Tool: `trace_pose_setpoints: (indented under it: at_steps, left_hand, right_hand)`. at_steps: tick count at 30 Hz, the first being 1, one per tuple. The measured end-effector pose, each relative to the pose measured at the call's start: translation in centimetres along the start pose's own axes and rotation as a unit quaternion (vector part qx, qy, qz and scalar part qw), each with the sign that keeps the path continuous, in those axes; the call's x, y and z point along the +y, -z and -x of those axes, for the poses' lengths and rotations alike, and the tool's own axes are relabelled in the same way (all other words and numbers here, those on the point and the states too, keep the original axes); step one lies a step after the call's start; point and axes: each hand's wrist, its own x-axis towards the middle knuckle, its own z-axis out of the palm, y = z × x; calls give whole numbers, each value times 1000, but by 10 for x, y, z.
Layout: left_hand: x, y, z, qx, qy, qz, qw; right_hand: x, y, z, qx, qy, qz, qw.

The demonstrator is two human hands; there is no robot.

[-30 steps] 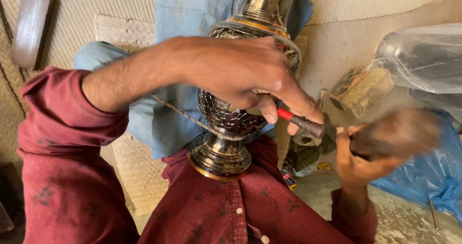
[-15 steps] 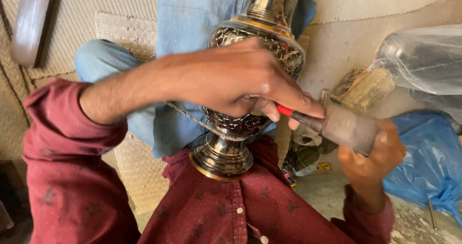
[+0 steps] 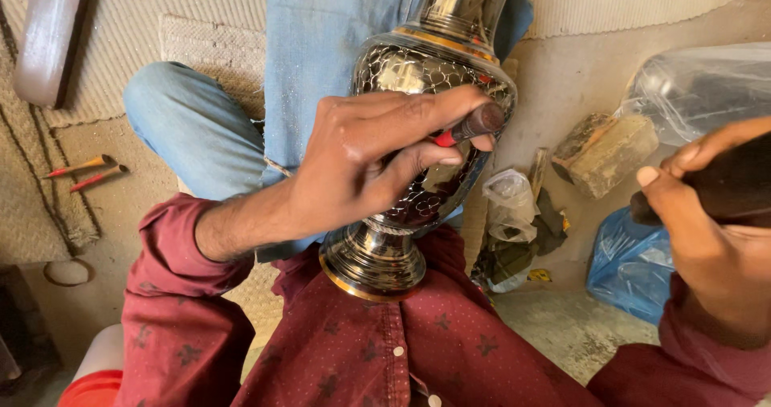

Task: The person sits cross-legged on the floor holding a small punch against the surface of an ornate silver-colored vase and repeatedly strikes the punch with a wooden mallet, working the patterned decoration across the vase body. They reposition the punch between strikes to continue the design.

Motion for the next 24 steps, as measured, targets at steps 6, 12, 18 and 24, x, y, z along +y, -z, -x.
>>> trace_pose_setpoints:
  at_steps: [6, 12, 18, 24]
  left_hand:
    - [-2, -6, 0, 31, -20, 68, 997]
    - [-3, 2, -1, -31, -30, 6, 999]
    - [1, -8, 6, 44, 9, 43, 998]
    - [2, -20, 22, 123, 77, 45, 988]
  right_hand:
    - [-6, 9, -11, 17, -85, -25, 996]
    - [8, 13, -24, -53, 3, 39, 998]
    - [-7, 10, -52, -111, 93, 135, 980]
    - [-33, 6, -81, -139, 114, 162, 970]
